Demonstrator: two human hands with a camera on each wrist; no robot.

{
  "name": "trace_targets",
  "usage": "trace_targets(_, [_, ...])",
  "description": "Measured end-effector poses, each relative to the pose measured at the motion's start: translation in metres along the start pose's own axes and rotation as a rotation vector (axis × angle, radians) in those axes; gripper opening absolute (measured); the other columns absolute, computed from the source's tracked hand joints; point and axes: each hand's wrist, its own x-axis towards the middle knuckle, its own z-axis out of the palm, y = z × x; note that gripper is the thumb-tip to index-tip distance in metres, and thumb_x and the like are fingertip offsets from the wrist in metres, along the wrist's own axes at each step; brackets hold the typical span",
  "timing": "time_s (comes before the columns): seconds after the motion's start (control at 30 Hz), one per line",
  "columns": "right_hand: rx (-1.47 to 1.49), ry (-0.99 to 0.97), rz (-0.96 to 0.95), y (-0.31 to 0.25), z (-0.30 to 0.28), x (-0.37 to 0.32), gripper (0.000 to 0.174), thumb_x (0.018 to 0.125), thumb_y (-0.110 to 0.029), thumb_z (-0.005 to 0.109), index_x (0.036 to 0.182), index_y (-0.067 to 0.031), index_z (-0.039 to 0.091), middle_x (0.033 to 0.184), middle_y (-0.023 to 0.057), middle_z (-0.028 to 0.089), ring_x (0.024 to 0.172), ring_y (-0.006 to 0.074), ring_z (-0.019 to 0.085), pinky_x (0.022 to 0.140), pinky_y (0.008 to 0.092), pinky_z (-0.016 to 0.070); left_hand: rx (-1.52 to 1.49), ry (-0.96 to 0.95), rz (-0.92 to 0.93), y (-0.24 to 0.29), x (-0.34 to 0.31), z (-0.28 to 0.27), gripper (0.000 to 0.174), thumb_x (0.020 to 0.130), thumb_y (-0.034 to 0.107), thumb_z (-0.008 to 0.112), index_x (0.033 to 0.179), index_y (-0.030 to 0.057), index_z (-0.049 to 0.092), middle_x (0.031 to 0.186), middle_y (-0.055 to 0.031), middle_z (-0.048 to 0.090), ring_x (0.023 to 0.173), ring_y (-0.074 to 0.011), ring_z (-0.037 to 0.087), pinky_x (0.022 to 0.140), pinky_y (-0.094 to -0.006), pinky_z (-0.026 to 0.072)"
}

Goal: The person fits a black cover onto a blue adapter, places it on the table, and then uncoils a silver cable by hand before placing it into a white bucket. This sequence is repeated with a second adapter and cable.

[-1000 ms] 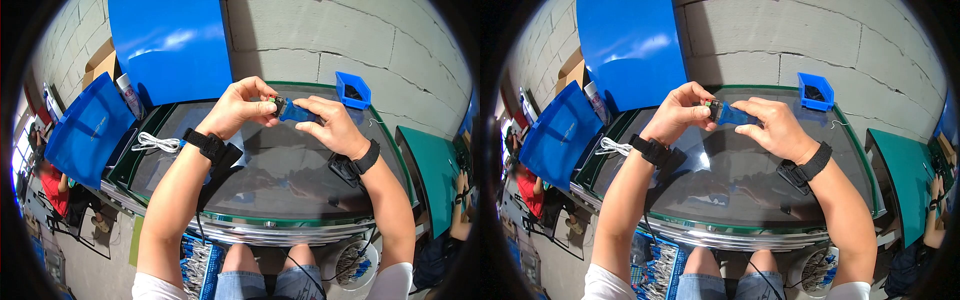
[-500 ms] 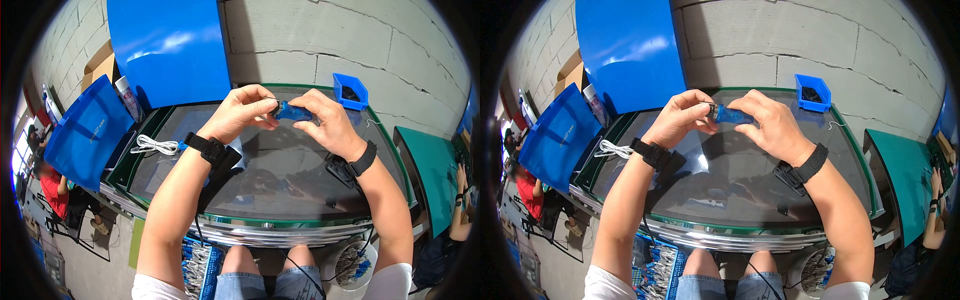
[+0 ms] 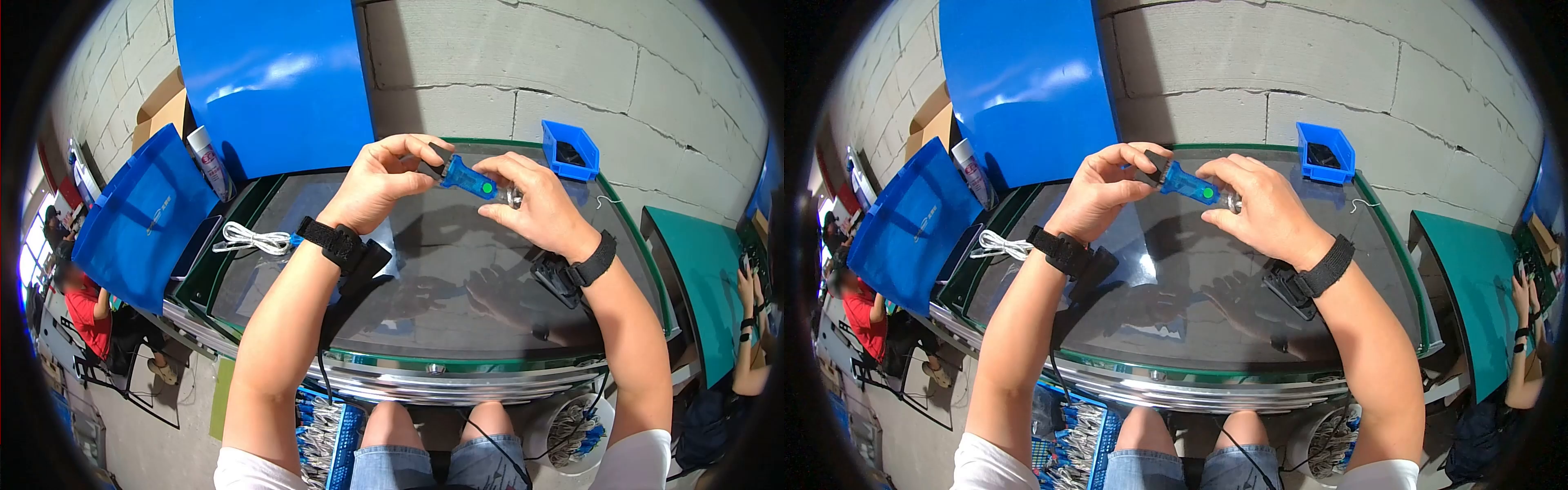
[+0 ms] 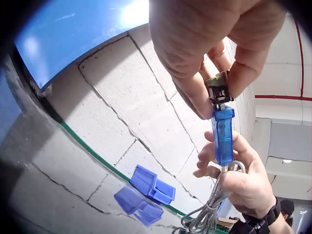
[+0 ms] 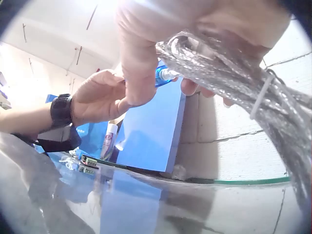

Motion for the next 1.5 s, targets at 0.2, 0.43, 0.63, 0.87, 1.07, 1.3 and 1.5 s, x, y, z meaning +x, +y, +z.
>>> trace_targets(0.2, [-0.005, 0.019, -0.057, 0.002, -0.001, -0.002, 0.06, 0.065, -0.009, 0.076, 0.119, -0.0076, 0.049, 0.106, 0.0132, 0.055, 0.092, 0.0312, 0.058, 0.079, 0.0376, 0.0474, -0.054, 0.116, -0.027, 0.004, 0.001, -0.003, 0.021, 0.077, -0.004, 0.058, 0.097, 0.0045, 0.062, 0.11, -0.009, 0.061, 0.094, -0.0143, 0.06, 0.083, -0.0296, 0.0526])
trace_targets(0.43, [0.205, -0.144, 0.314, 0.0, -0.004, -0.001, 0.061, 0.075, -0.002, 0.067, 0.13, -0.005, 0.04, 0.11, 0.0087, 0.051, 0.095, 0.0166, 0.057, 0.082, 0.0301, 0.0475, -0.151, 0.319, -0.1, 0.001, 0.004, -0.007, 0.032, 0.086, 0.009, 0.06, 0.117, 0.0023, 0.051, 0.109, -0.0088, 0.059, 0.091, -0.0143, 0.062, 0.082, -0.0321, 0.0555])
trace_targets(0.63, [0.874, -0.031, 0.289, -0.002, 0.003, -0.001, 0.063, 0.08, -0.001, 0.058, 0.137, -0.0065, 0.03, 0.107, 0.0102, 0.052, 0.091, 0.0174, 0.056, 0.085, 0.0316, 0.0485, -0.333, 0.101, 0.037, 0.007, 0.002, -0.001, 0.069, 0.08, 0.009, 0.071, 0.136, -0.0017, 0.033, 0.124, -0.0137, 0.049, 0.089, -0.0166, 0.061, 0.08, -0.0328, 0.0555])
trace_targets(0.87, [1.15, -0.161, 0.31, -0.006, 0.004, 0.0, 0.062, 0.08, -0.004, 0.051, 0.137, -0.0028, 0.029, 0.109, 0.0123, 0.052, 0.097, 0.0194, 0.057, 0.092, 0.033, 0.0461, -0.368, 0.004, -0.056, 0.005, 0.0, -0.002, 0.077, 0.08, 0.007, 0.07, 0.14, -0.0053, 0.024, 0.141, -0.018, 0.036, 0.094, -0.0191, 0.061, 0.081, -0.031, 0.0543])
trace_targets(1.07, [1.182, -0.171, 0.279, 0.001, 0.004, 0.0, 0.054, 0.082, -0.007, 0.049, 0.134, -0.0012, 0.035, 0.114, 0.012, 0.053, 0.103, 0.0195, 0.055, 0.096, 0.0338, 0.042, -0.249, -0.087, -0.24, 0.004, 0.0, 0.005, 0.077, 0.081, 0.022, 0.072, 0.138, -0.006, 0.028, 0.13, -0.0181, 0.049, 0.107, -0.0222, 0.059, 0.086, -0.033, 0.0523])
trace_targets(1.3, [0.887, -0.076, 0.287, -0.003, 0.006, 0.001, 0.051, 0.087, -0.018, 0.063, 0.131, -0.0022, 0.042, 0.116, 0.0065, 0.053, 0.108, 0.0138, 0.05, 0.094, 0.0293, 0.0404, -0.18, -0.136, -0.192, 0.002, -0.004, 0.012, 0.058, 0.084, 0.03, 0.068, 0.13, 0.0009, 0.048, 0.126, -0.0118, 0.055, 0.112, -0.0236, 0.055, 0.091, -0.0392, 0.0481])
trace_targets(1.5, [0.811, -0.035, 0.253, 0.008, 0.007, 0.002, 0.054, 0.087, -0.016, 0.065, 0.133, -0.0025, 0.04, 0.118, 0.0064, 0.052, 0.109, 0.0133, 0.05, 0.092, 0.0277, 0.0417, -0.191, -0.095, -0.135, -0.002, -0.002, 0.013, 0.041, 0.09, 0.026, 0.06, 0.121, 0.0, 0.056, 0.127, -0.0146, 0.055, 0.114, -0.0245, 0.054, 0.094, -0.0409, 0.0464])
